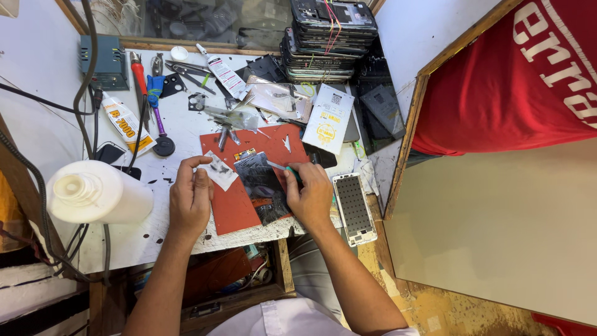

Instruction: The person is cleaning and removing residue from a mobile phone screen assembly using a small tool and their hands at a workbench. They scrape the edges and surface of the component while moving small fragments aside.

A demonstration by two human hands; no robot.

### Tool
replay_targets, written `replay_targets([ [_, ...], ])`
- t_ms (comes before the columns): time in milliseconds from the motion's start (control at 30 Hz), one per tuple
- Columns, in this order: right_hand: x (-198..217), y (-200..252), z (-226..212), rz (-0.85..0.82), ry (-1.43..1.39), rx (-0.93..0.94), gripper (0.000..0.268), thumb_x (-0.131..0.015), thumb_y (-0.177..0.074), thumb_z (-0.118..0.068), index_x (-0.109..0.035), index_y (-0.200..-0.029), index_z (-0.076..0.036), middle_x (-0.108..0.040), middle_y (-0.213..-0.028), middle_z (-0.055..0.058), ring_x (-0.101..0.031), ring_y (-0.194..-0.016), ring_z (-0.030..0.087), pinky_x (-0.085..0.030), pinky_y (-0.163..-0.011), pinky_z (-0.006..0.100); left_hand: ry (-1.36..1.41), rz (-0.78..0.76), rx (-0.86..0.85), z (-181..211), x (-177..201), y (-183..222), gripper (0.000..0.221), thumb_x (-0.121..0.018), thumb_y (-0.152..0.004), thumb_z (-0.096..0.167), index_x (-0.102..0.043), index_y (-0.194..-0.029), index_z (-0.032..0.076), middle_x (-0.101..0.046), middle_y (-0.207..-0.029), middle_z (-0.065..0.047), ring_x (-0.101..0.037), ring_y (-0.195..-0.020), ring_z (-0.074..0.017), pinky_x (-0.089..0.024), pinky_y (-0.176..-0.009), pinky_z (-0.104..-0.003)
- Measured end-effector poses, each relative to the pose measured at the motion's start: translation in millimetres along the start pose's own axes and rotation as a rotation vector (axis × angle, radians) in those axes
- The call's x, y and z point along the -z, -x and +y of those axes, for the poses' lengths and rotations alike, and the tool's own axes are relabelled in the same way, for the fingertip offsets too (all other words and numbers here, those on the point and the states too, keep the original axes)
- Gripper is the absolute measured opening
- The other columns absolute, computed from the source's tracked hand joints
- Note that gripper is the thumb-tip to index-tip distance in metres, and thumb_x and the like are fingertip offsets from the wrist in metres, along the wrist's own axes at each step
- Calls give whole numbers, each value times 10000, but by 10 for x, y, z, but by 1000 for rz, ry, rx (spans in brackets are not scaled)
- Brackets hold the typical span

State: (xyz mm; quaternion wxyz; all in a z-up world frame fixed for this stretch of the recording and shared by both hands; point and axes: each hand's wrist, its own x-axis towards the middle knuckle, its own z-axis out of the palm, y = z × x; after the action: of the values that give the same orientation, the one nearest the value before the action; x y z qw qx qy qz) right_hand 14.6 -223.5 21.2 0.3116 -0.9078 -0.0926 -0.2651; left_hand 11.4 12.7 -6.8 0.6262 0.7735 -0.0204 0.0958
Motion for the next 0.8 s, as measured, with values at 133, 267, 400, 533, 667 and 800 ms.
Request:
replay_targets([
  [133,-1,-2,-6,-16,6,-15,112,-723,-920,-150,-730,-973,-52,-679,-846,100,-611,-770,304,-468,-660,422,10,-2,-2,-19,-2,-2,328,-389,-1128,287,-556,-1256,35,-496,-637,-4,-511,-598,-92,-419,-576,-275],
  [267,-11,11,8,-37,5,-47,115,-718,-924,-155,-734,-971,-51,-679,-837,104,-614,-765,304,-473,-658,419,32,-3,-14,-58,2,8,337,-394,-1134,295,-551,-1282,36,-497,-648,-2,-507,-605,-89,-417,-577,-267],
  [400,-34,10,88,33,-76,-131,153,-683,-972,-176,-725,-1006,-33,-714,-902,123,-676,-831,312,-514,-720,391,214,29,-39,-83,33,5,523,-410,-1112,379,-392,-1513,43,-667,-894,-104,-463,-568,-114,-384,-512,-246],
  [533,-53,7,104,53,-100,-239,192,-682,-973,-216,-735,-1018,-36,-738,-923,137,-713,-816,315,-535,-716,380,435,108,-150,-61,124,-26,695,-395,-1116,481,-165,-1611,50,-540,-1434,-204,-688,-842,-178,-505,-573,-234],
  [667,-60,-2,100,31,-74,-300,199,-679,-968,-225,-738,-1019,-42,-742,-916,141,-704,-783,330,-526,-687,392,462,144,-107,-77,117,-24,691,-381,-1132,493,-186,-1609,33,-475,-1521,-223,-719,-949,-235,-559,-628,-274],
  [800,-61,17,96,60,-69,-244,195,-687,-968,-223,-737,-1010,-39,-740,-916,146,-712,-822,336,-537,-719,394,334,147,-105,-155,86,6,459,-456,-1167,385,-551,-1369,-16,-701,-1067,-136,-723,-842,-165,-519,-653,-254],
])
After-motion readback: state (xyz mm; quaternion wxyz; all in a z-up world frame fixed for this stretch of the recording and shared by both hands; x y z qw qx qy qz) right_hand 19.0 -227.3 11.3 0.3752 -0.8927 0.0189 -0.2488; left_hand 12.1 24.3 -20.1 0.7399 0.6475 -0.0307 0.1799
